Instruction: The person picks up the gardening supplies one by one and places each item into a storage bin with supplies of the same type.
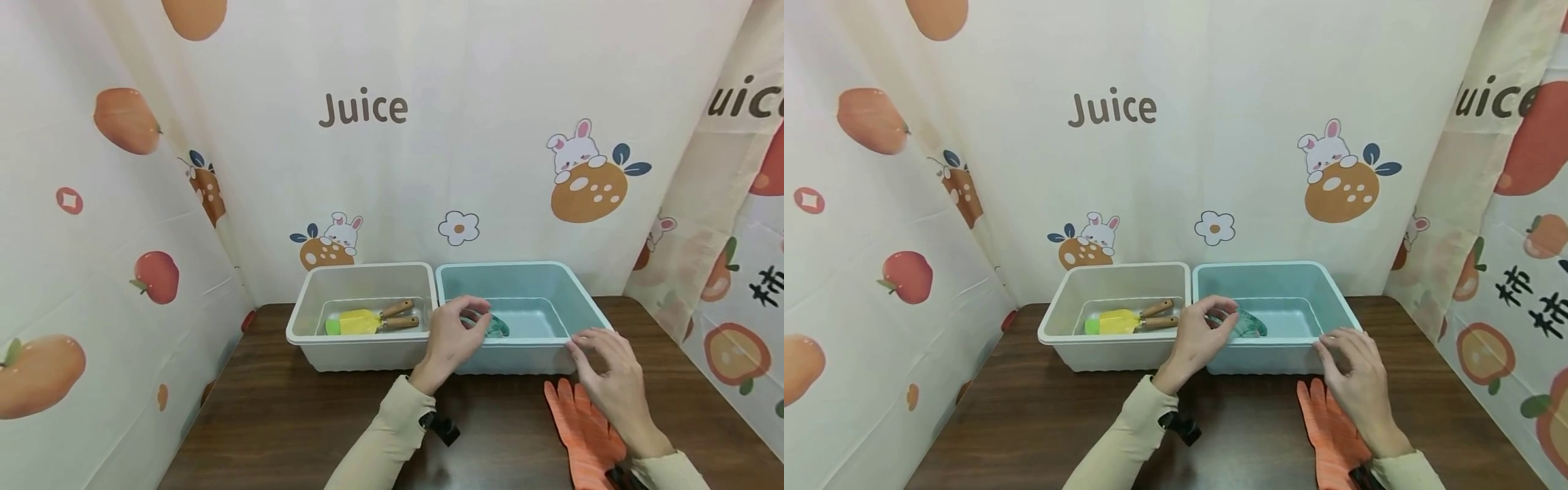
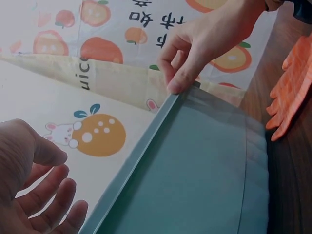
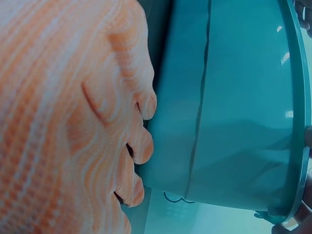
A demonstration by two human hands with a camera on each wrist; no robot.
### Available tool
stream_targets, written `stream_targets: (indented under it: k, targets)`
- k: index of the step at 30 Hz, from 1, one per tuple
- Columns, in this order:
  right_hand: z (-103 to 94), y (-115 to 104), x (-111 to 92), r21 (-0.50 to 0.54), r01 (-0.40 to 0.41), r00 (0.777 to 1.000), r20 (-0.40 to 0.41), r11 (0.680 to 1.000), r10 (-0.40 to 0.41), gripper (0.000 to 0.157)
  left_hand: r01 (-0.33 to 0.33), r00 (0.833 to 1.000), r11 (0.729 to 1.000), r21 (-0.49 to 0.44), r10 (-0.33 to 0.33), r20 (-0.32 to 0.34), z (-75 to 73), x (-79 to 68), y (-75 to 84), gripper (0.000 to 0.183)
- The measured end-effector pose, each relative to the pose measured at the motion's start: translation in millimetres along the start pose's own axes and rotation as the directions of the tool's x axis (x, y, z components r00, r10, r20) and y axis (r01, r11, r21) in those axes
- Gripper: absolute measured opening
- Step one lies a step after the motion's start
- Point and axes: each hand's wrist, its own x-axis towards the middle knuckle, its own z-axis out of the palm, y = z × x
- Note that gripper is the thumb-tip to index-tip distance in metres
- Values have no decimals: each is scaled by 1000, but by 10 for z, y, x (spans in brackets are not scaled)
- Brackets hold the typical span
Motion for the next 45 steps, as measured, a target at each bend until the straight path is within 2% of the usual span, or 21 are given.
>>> stream_targets:
  k: [7, 11, 16, 21, 31, 45]
  targets:
    - [-7, 21, -7, 6, 1, 1000, -2, 1000, -1, 27, -29, 999, 999, -23, 30, 27, 22, -37, 38, 13]
    - [3, 26, -9, 7, 7, 1000, 1, 1000, -7, 27, -68, 996, 997, -21, 70, 58, 39, -72, 64, 13]
    - [7, 24, -11, 10, 10, 1000, 2, 1000, -10, 27, -116, 988, 993, -31, 119, 95, 73, -110, 109, 14]
    - [2, 16, -2, 11, 11, 1000, -4, 1000, -11, 28, -173, 978, 985, 15, 170, 119, 120, -165, 140, 13]
    - [9, 28, -14, 6, 7, 1000, 6, 1000, -7, 29, -245, 957, 969, 26, 238, 165, 206, -278, 206, 14]
    - [4, 24, -17, 15, 5, 1000, 5, 1000, -5, 31, -197, 958, 980, -10, 195, 211, 275, -371, 177, 13]
